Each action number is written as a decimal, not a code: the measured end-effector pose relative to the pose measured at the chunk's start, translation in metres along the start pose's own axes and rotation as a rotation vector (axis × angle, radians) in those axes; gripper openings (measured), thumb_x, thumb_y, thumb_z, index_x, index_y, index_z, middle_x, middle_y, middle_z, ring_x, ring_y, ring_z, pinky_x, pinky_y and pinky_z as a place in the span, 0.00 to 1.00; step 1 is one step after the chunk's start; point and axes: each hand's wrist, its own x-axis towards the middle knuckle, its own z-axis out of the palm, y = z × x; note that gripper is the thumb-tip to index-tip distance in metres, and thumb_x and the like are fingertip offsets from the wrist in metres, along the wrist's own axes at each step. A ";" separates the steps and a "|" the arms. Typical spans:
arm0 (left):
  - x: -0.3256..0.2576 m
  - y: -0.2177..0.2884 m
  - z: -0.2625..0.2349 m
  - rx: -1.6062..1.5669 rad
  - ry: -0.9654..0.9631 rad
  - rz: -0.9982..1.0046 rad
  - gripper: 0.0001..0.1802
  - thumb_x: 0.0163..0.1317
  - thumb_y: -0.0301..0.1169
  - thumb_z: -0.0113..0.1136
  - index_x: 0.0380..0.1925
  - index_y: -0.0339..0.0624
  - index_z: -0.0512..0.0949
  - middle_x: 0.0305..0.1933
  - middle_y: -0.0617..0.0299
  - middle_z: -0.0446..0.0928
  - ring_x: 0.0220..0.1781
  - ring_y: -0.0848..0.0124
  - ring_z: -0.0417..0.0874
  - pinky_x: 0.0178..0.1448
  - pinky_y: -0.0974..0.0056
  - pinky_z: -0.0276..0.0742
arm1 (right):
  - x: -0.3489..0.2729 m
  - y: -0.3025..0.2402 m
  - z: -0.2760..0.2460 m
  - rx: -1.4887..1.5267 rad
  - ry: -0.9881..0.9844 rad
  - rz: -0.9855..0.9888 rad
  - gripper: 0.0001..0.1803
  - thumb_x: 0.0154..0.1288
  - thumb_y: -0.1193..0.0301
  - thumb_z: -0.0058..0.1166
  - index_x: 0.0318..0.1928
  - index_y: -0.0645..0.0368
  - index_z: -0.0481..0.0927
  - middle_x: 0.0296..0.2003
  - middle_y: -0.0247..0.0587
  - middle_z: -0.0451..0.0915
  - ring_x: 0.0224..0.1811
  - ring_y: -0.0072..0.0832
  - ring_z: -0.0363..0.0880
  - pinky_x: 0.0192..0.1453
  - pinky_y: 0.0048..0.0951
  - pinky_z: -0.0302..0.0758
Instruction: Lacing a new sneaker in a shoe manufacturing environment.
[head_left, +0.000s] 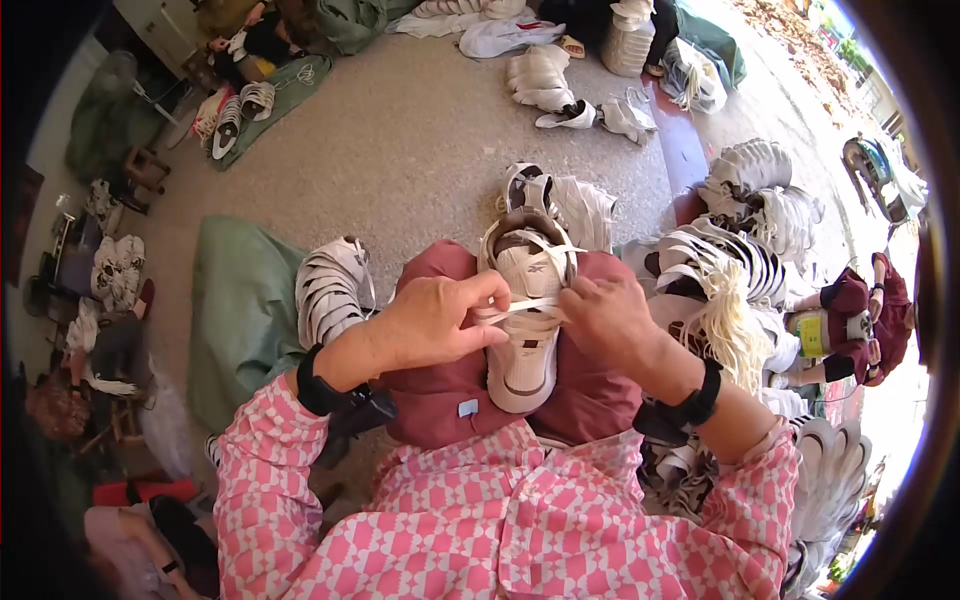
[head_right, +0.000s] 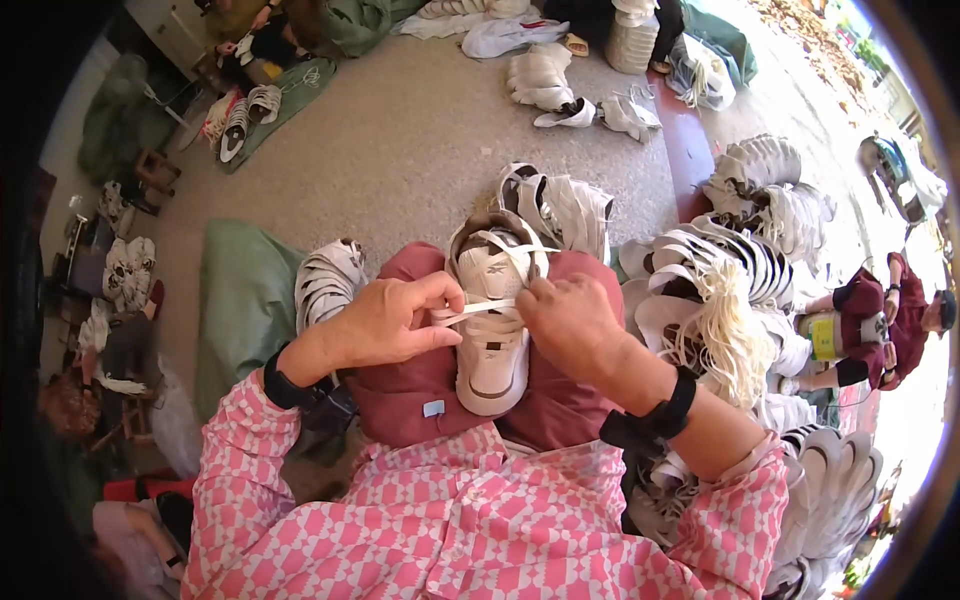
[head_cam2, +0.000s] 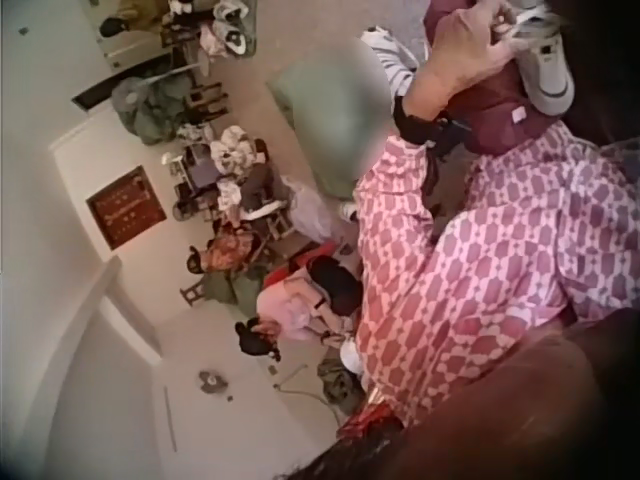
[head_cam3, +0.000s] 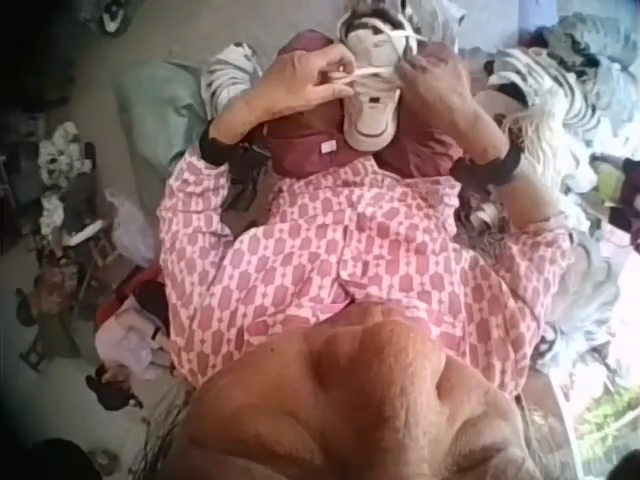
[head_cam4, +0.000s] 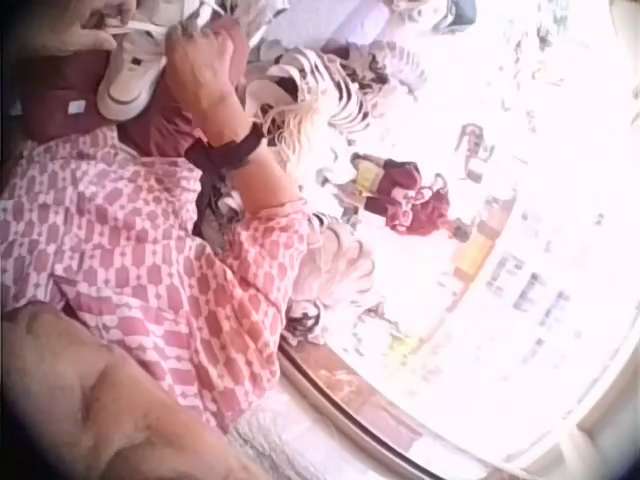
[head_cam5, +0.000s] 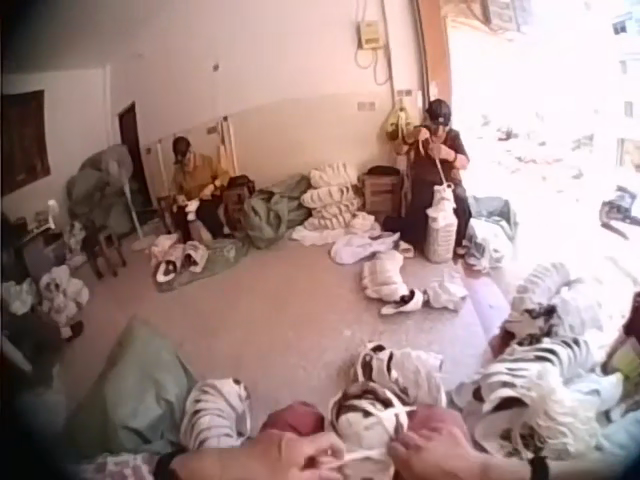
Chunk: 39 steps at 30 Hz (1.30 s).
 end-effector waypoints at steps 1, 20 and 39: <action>0.003 -0.004 -0.003 -0.037 0.008 -0.010 0.18 0.56 0.39 0.67 0.43 0.46 0.73 0.28 0.56 0.81 0.33 0.54 0.84 0.38 0.55 0.76 | -0.005 -0.006 0.002 -0.072 0.011 -0.100 0.10 0.56 0.68 0.56 0.37 0.57 0.75 0.33 0.40 0.78 0.33 0.37 0.82 0.37 0.38 0.75; 0.089 -0.071 0.009 -0.808 -0.017 -0.173 0.46 0.64 0.69 0.47 0.62 0.36 0.68 0.61 0.53 0.73 0.63 0.65 0.73 0.67 0.61 0.66 | 0.064 0.041 0.011 0.915 -0.056 0.343 0.33 0.64 0.53 0.61 0.61 0.63 0.73 0.38 0.49 0.83 0.38 0.35 0.80 0.44 0.34 0.76; 0.102 -0.104 0.019 -0.500 -0.269 -0.535 0.62 0.43 0.85 0.43 0.55 0.36 0.77 0.42 0.51 0.76 0.41 0.63 0.75 0.47 0.62 0.72 | -0.051 0.023 -0.004 1.037 0.463 0.419 0.22 0.71 0.76 0.50 0.64 0.64 0.71 0.50 0.38 0.81 0.51 0.20 0.75 0.58 0.26 0.72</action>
